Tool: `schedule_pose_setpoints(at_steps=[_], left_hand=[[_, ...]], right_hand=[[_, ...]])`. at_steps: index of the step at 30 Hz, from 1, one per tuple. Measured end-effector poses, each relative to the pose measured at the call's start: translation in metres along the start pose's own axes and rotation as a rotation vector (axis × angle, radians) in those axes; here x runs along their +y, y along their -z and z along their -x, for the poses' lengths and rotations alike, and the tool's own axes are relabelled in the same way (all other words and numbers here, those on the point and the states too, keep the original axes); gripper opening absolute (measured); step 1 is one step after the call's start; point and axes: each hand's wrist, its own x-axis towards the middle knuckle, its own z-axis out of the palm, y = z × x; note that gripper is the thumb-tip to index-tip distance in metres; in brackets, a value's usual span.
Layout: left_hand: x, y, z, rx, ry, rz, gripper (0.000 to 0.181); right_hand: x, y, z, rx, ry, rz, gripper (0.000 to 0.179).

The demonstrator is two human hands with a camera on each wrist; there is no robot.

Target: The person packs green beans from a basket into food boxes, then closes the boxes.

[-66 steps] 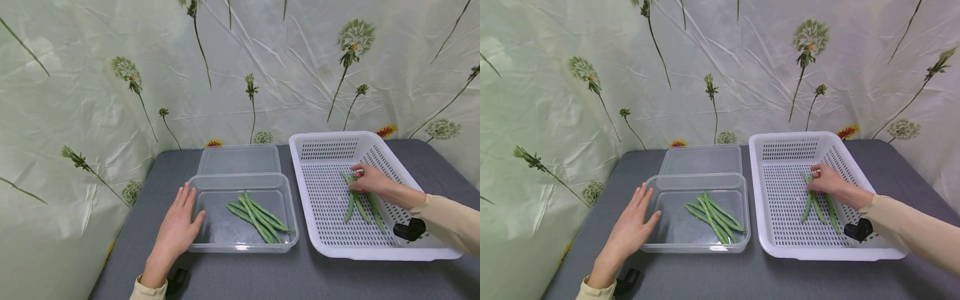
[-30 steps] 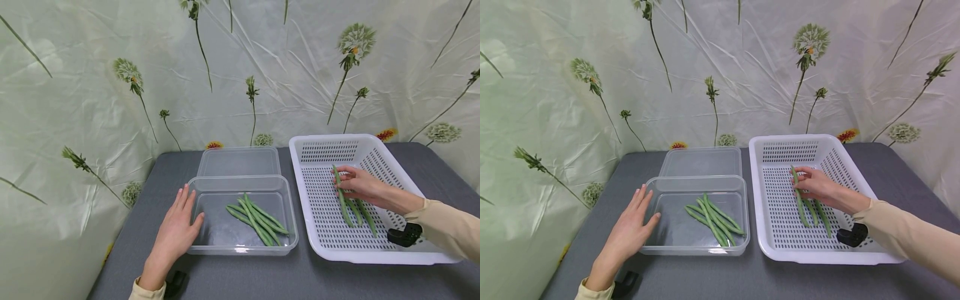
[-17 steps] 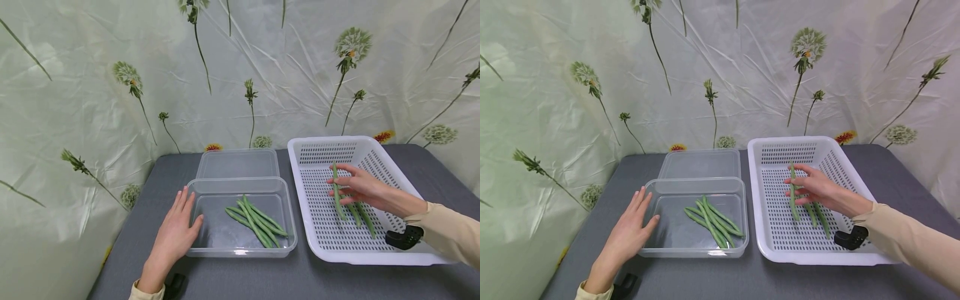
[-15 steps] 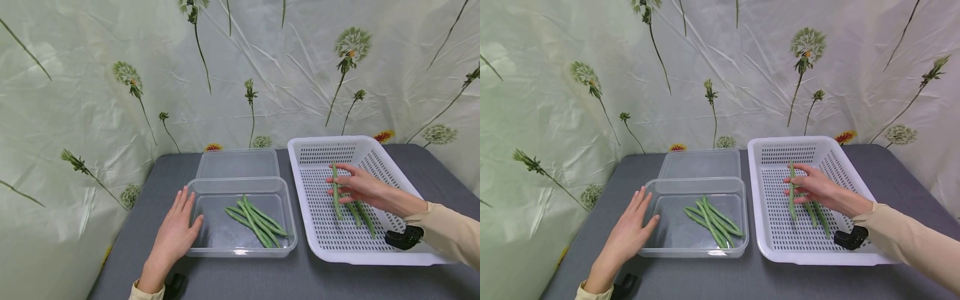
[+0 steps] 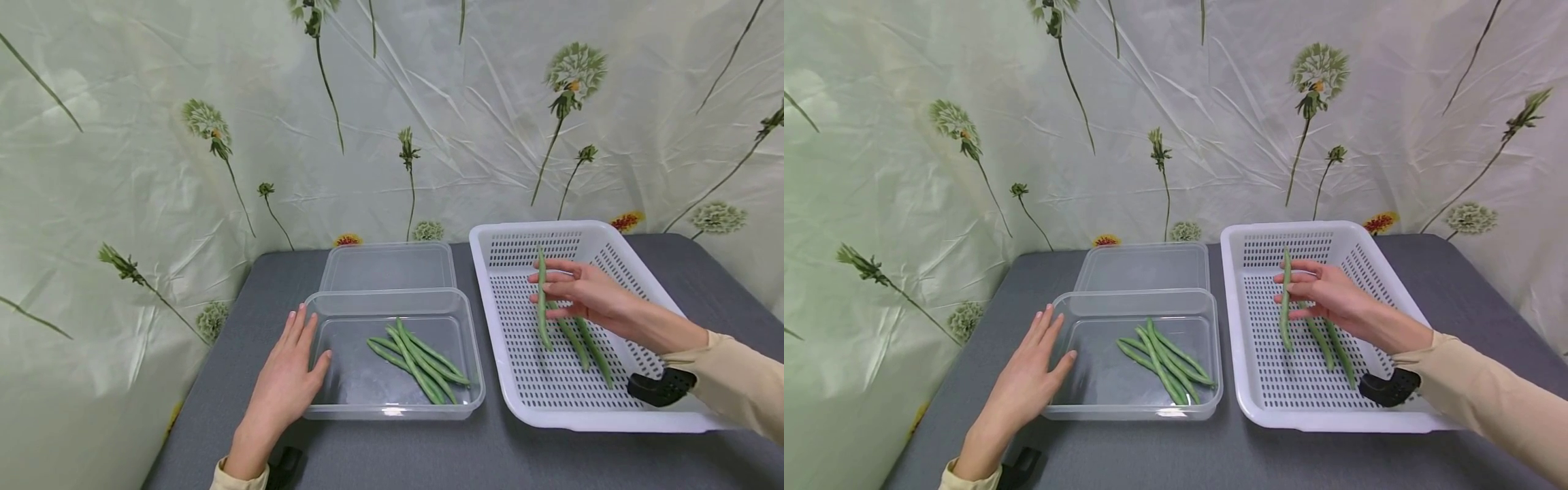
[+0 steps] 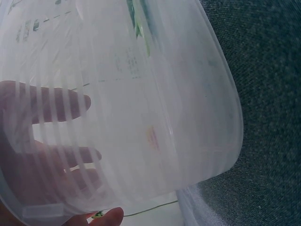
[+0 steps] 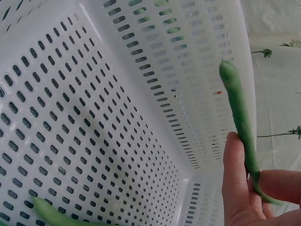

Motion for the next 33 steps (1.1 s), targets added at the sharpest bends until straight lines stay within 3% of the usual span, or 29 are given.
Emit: schedule_pose_setpoints(at_steps=[5,16,23,33], left_hand=[[-0.001,0.0,0.0,-0.004,0.004,0.0,0.071],[-0.001,0.0,0.0,-0.011,0.009,0.011,0.071],[-0.002,0.001,0.0,0.001,-0.002,0.011,0.071],[-0.001,0.0,0.002,0.016,-0.006,0.006,0.07]], right_hand=[[-0.002,-0.006,0.001,0.02,0.052,0.019,0.034],[-0.008,-0.031,0.002,0.091,0.179,0.224,0.062],[-0.015,-0.045,-0.001,0.112,0.237,0.267,0.057],[-0.026,-0.064,-0.01,0.089,0.243,0.292,0.054]])
